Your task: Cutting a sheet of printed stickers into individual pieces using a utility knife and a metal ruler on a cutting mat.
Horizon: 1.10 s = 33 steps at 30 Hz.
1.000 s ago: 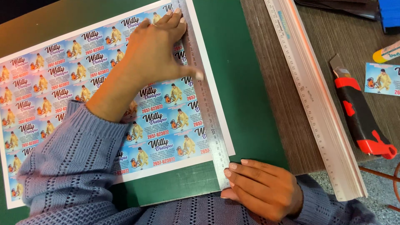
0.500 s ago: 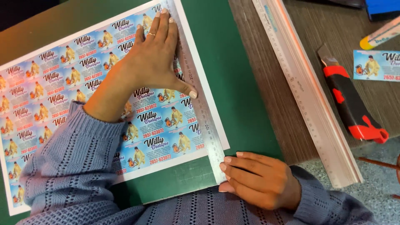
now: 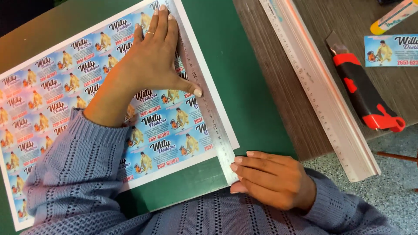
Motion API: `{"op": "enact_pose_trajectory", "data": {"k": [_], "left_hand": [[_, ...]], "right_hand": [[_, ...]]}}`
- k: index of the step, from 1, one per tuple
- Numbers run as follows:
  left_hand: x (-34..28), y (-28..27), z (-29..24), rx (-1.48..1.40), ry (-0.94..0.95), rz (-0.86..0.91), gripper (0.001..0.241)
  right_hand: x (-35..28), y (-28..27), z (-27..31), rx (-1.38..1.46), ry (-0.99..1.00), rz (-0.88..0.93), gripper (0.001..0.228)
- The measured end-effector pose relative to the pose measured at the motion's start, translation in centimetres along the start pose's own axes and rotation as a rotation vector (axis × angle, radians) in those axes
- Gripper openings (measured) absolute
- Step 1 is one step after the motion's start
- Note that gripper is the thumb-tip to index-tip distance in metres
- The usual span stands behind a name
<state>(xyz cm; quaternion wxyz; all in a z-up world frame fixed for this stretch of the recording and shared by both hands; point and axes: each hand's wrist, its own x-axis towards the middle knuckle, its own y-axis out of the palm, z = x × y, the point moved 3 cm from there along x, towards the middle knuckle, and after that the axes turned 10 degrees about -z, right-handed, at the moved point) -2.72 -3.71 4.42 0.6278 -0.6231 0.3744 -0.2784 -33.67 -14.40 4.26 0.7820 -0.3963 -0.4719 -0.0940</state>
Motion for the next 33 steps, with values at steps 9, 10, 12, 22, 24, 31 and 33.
{"op": "enact_pose_trajectory", "data": {"k": [9,10,12,22,24,31,33], "left_hand": [[-0.19,-0.3,-0.08,-0.036,0.002,0.025,0.166],[-0.25,-0.29,-0.1,-0.036,0.001,0.026,0.166],[-0.14,-0.36,-0.15,-0.042,-0.006,0.028,0.167],[-0.07,-0.23,0.0,-0.029,0.016,0.018,0.166],[-0.09,-0.33,-0.02,-0.026,0.014,0.025,0.167],[0.04,-0.24,-0.03,-0.026,0.003,0.034,0.168],[0.07,-0.21,0.0,-0.024,-0.008,0.041,0.17]], "right_hand": [[-0.19,0.04,0.14,-0.029,-0.039,0.018,0.028],[-0.2,0.08,0.14,-0.028,-0.038,0.018,0.028],[-0.15,0.0,0.05,-0.027,-0.05,-0.01,0.028],[-0.22,0.06,-0.16,-0.041,-0.067,-0.027,0.029],[-0.27,0.05,-0.18,-0.035,-0.071,-0.009,0.029],[-0.36,0.1,-0.27,-0.033,-0.07,-0.008,0.029],[-0.27,0.11,-0.27,-0.033,-0.061,-0.01,0.029]]}}
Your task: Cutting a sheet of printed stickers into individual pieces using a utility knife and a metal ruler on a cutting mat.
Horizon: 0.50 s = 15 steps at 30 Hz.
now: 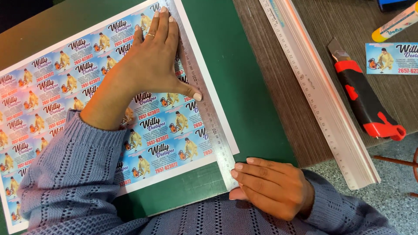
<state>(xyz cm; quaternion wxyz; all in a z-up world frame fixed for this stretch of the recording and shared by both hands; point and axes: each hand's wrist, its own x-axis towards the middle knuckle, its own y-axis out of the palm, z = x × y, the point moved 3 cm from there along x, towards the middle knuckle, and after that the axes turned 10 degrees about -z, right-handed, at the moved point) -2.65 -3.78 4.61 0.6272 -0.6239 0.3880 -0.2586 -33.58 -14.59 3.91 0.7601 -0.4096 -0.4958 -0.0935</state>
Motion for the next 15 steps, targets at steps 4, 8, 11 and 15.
{"op": "enact_pose_trajectory", "data": {"k": [4,8,11,15], "left_hand": [[-0.04,-0.08,-0.01,0.006,-0.003,0.003,0.168],[-0.02,-0.19,0.06,0.013,0.01,-0.016,0.169],[0.02,-0.13,0.05,0.019,0.01,-0.017,0.169],[0.23,0.07,0.19,0.046,0.008,0.008,0.17]], "right_hand": [[0.01,-0.04,0.05,-0.001,0.012,0.017,0.028],[-0.09,0.11,0.0,-0.003,0.01,0.017,0.027],[-0.15,0.13,0.01,-0.013,0.013,0.008,0.027],[-0.03,0.08,0.03,-0.007,0.017,0.008,0.027]]}}
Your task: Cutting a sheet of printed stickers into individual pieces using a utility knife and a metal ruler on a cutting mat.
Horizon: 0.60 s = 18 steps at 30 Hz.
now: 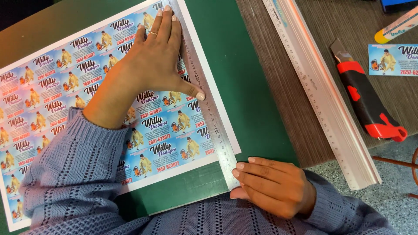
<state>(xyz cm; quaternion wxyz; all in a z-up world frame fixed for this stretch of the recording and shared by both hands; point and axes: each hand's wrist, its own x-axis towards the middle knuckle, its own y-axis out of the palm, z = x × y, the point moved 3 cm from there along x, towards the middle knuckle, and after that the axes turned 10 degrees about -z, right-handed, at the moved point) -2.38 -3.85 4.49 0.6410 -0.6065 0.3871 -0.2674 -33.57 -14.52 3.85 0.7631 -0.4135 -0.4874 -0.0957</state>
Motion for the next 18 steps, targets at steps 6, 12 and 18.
{"op": "enact_pose_trajectory", "data": {"k": [6,12,18], "left_hand": [[0.1,-0.1,-0.1,0.013,-0.002,0.025,0.169],[0.2,-0.4,-0.4,0.017,-0.025,0.044,0.169],[-0.6,-1.1,-0.8,-0.006,-0.046,0.075,0.165]], "right_hand": [[-0.2,0.1,0.2,-0.017,-0.004,-0.029,0.027],[-0.7,-4.2,2.4,-0.162,0.206,0.063,0.046],[-2.7,-11.0,-1.6,-0.765,0.595,0.067,0.044]]}}
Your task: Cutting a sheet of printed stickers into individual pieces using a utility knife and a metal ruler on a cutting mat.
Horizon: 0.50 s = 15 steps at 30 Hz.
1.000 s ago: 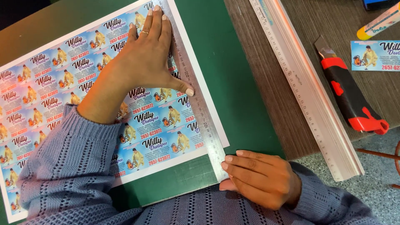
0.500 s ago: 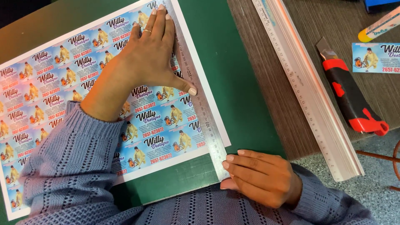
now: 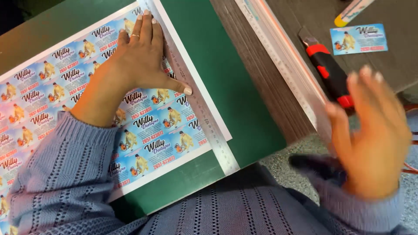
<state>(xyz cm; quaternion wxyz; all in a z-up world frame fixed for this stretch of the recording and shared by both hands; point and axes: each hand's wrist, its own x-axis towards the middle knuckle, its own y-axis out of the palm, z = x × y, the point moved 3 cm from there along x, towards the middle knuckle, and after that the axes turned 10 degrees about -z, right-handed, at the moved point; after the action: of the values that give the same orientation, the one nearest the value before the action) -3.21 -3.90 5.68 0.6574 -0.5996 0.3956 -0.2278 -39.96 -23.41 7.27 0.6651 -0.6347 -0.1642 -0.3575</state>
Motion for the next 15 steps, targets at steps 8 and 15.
{"op": "enact_pose_trajectory", "data": {"k": [8,15], "left_hand": [[0.4,0.8,0.8,0.064,-0.031,-0.018,0.173],[-1.8,-1.0,0.6,-0.036,-0.049,0.08,0.164]], "right_hand": [[0.9,3.8,-1.9,-0.357,0.182,0.201,0.058],[5.2,2.8,11.7,0.6,0.74,0.05,0.041]]}}
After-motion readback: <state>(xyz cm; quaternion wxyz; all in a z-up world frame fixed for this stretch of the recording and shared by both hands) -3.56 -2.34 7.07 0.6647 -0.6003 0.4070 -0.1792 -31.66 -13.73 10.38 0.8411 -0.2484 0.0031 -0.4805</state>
